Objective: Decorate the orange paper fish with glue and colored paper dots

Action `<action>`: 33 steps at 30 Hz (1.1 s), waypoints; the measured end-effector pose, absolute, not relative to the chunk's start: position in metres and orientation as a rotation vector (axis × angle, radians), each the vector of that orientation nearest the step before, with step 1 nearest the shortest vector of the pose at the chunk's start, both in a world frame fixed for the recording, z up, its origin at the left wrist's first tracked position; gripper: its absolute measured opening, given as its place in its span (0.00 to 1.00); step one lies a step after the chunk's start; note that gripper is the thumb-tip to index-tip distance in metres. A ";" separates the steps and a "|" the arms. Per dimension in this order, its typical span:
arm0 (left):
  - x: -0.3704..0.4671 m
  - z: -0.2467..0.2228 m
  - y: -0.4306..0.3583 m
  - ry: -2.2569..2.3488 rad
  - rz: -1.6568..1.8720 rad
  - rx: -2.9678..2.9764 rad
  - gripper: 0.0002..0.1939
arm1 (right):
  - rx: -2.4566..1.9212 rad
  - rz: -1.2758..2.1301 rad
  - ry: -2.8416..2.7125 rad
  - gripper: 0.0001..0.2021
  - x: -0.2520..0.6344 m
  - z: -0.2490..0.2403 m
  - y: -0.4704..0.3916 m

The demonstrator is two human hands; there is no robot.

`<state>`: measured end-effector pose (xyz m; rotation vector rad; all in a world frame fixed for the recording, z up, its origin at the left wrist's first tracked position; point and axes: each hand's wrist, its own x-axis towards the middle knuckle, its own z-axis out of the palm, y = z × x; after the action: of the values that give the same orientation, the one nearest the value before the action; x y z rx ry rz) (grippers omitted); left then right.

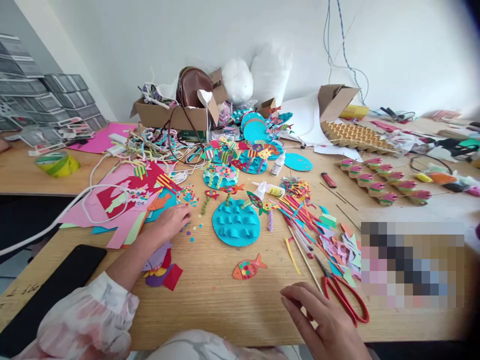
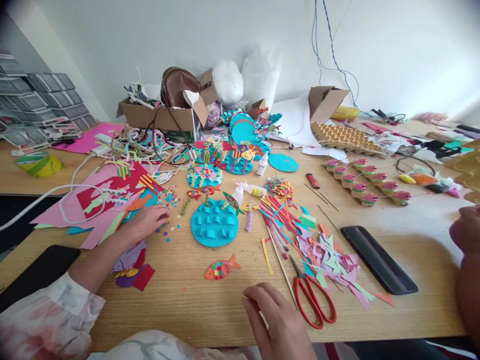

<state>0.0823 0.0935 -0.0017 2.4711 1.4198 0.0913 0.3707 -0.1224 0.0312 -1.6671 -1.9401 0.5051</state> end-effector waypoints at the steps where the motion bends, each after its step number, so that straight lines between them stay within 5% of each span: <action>1: 0.082 -0.003 0.094 1.413 0.090 2.478 0.06 | -1.653 0.514 -1.954 0.10 0.368 0.030 -0.121; 33: 0.074 0.000 0.098 1.374 0.168 2.315 0.06 | -1.723 0.689 -1.978 0.10 0.360 0.005 -0.120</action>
<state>0.0736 0.0976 0.0005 2.3151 1.3737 0.1681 0.3597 -0.1196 0.0046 -1.7232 -1.9782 0.6891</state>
